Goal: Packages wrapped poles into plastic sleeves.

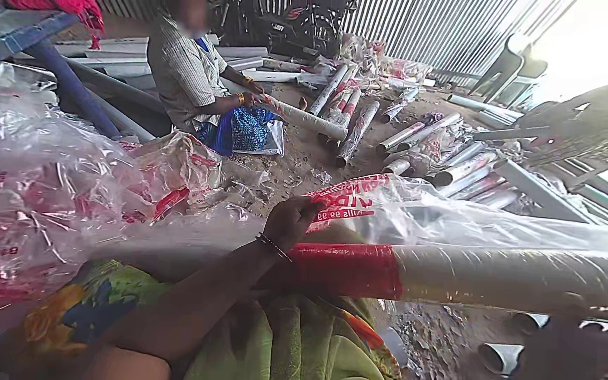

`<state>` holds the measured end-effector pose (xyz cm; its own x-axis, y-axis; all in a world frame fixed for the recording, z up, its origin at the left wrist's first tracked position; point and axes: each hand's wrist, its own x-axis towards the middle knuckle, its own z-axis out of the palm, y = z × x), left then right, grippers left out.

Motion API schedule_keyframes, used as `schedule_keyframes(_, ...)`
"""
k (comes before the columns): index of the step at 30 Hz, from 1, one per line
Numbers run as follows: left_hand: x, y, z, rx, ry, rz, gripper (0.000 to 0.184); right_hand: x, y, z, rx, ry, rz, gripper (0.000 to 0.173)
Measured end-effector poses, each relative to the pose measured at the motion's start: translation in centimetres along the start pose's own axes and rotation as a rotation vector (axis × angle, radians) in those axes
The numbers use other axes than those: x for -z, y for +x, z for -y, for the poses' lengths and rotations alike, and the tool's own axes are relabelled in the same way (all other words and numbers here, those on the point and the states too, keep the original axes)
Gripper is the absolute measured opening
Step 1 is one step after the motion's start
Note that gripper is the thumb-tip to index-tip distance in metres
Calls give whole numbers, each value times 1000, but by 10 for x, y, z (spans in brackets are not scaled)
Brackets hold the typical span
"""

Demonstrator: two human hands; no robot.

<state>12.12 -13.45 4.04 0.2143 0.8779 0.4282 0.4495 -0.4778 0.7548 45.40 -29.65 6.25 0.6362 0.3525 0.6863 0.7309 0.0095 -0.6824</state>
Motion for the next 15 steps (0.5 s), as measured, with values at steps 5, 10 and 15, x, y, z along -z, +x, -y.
schedule_keyframes(5, 5, -11, -5, 62, 58, 81, 37, -35, -87, 37, 633, -2, 556, 43)
schedule_keyframes(10, 6, -16, -16, 92, 94, 151, 38, -84, -70, 71, 702, -118, 849, 39)
schedule_keyframes(15, 5, -3, -15, 63, 166, 153, 39, -90, -78, 66, 675, -124, 881, 40)
